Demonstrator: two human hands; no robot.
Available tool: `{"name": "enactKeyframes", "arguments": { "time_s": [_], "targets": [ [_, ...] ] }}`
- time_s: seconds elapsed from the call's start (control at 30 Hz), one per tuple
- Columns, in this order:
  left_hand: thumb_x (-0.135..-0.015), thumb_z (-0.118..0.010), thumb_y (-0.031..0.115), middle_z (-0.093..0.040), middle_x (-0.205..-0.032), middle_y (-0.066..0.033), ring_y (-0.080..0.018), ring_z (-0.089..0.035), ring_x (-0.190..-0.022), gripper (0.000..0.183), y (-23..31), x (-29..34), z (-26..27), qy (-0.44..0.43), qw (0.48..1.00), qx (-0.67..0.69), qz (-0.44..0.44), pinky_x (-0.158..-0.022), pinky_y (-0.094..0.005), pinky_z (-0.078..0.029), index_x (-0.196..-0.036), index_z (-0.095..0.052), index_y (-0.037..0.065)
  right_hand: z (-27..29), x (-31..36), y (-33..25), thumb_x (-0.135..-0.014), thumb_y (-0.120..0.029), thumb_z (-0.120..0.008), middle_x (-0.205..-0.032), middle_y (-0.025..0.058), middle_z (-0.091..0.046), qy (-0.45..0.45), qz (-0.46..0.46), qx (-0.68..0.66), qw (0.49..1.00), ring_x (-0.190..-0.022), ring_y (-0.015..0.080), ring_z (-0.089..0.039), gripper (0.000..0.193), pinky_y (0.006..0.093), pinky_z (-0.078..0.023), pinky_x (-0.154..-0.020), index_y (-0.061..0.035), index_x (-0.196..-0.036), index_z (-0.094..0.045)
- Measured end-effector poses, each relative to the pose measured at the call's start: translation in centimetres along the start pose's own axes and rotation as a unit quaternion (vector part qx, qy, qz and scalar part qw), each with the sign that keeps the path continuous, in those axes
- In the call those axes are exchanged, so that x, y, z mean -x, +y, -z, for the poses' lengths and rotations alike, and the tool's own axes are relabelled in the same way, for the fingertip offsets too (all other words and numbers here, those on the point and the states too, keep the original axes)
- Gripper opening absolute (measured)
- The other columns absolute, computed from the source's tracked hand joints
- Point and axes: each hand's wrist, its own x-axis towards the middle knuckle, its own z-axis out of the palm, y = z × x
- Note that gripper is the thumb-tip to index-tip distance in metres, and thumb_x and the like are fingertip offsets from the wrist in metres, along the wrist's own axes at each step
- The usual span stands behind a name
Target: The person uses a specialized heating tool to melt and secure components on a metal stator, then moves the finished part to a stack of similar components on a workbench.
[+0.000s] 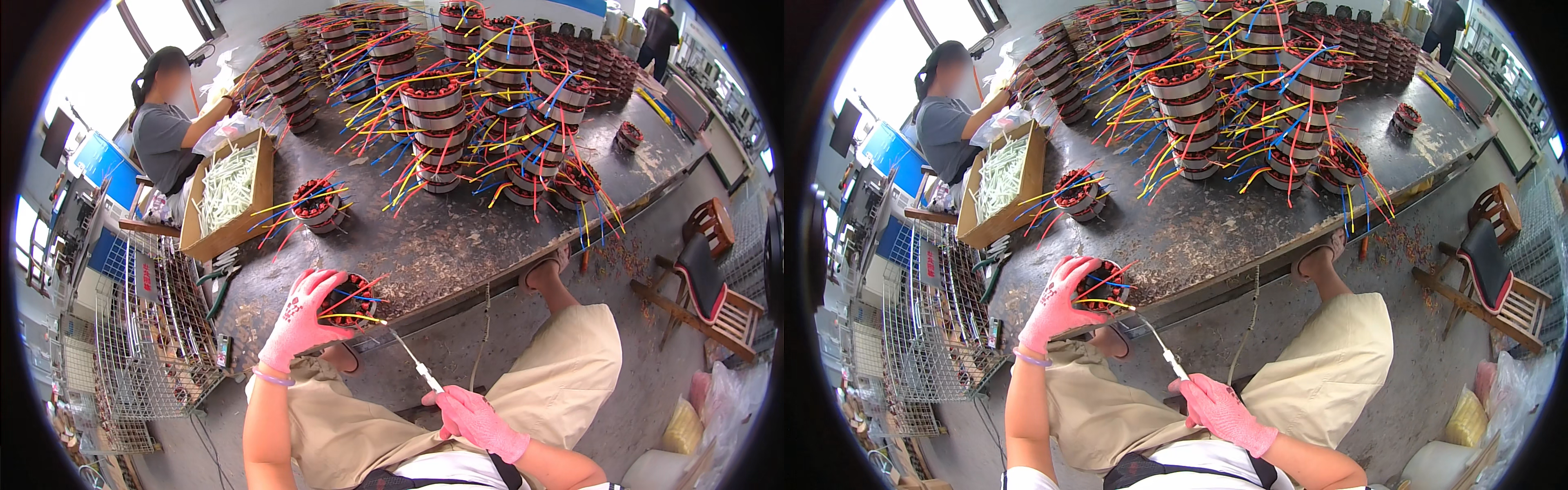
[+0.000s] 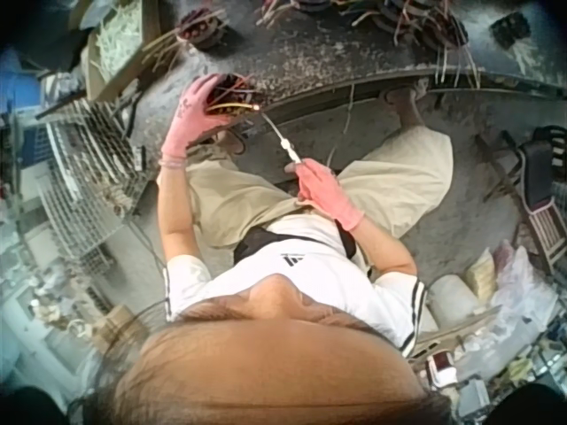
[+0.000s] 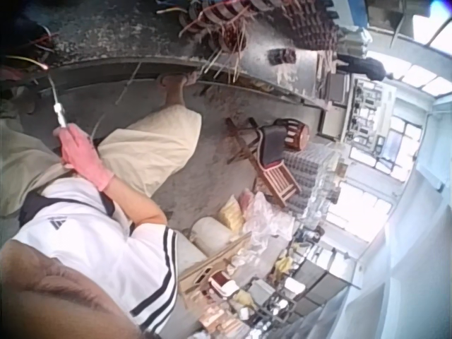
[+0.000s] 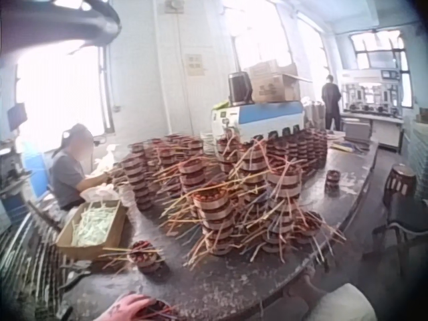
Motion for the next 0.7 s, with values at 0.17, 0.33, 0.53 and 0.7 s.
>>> {"name": "enactKeyframes", "arguments": {
  "time_s": [0.17,0.33,0.53,0.7],
  "targets": [
    [-0.051,-0.09,0.019,-0.051,-0.139,-0.0153,-0.0409,-0.039,-0.135,0.093,0.16,0.01,0.03,0.0,1.0,0.003,0.003,-0.114,-0.0492,-0.034,-0.136,-0.053,0.009,0.11,-0.02,0.26,-0.104,-0.024,-0.043,-0.063,0.0014,-0.046,0.009,-0.003,0.012,1.0,-0.058,0.0096,-0.051,0.035,0.0282,-0.05,-0.06,0.0035,-0.116,-0.062],
    [-0.052,-0.09,0.019,-0.051,-0.139,-0.0154,-0.0403,-0.039,-0.136,0.092,0.2,0.01,0.04,0.003,1.0,0.004,-0.002,-0.114,-0.0489,-0.034,-0.136,-0.054,0.008,0.05,-0.06,0.24,-0.104,-0.023,-0.044,-0.064,0.0013,-0.048,0.003,0.0,0.007,1.0,-0.058,0.0097,-0.051,0.034,0.0274,-0.049,-0.059,0.0033,-0.116,-0.062],
    [-0.054,-0.091,0.024,-0.051,-0.138,-0.0164,-0.0415,-0.04,-0.133,0.092,0.11,0.05,-0.02,0.001,1.0,-0.002,0.003,-0.115,-0.0501,-0.033,-0.137,-0.053,0.009,0.21,-0.19,0.42,-0.104,-0.024,-0.042,-0.065,0.0017,-0.049,0.012,0.005,0.023,1.0,-0.057,0.0099,-0.052,0.036,0.027,-0.049,-0.058,0.003,-0.117,-0.062],
    [-0.055,-0.091,0.024,-0.05,-0.139,-0.0161,-0.042,-0.039,-0.134,0.092,0.13,0.0,-0.04,0.001,1.0,0.0,0.0,-0.114,-0.0503,-0.034,-0.137,-0.053,0.009,0.25,-0.41,0.8,-0.103,-0.025,-0.042,-0.064,0.0018,-0.048,0.003,-0.006,0.019,1.0,-0.057,0.0104,-0.053,0.037,0.0271,-0.047,-0.058,0.0027,-0.117,-0.062]
  ]
}}
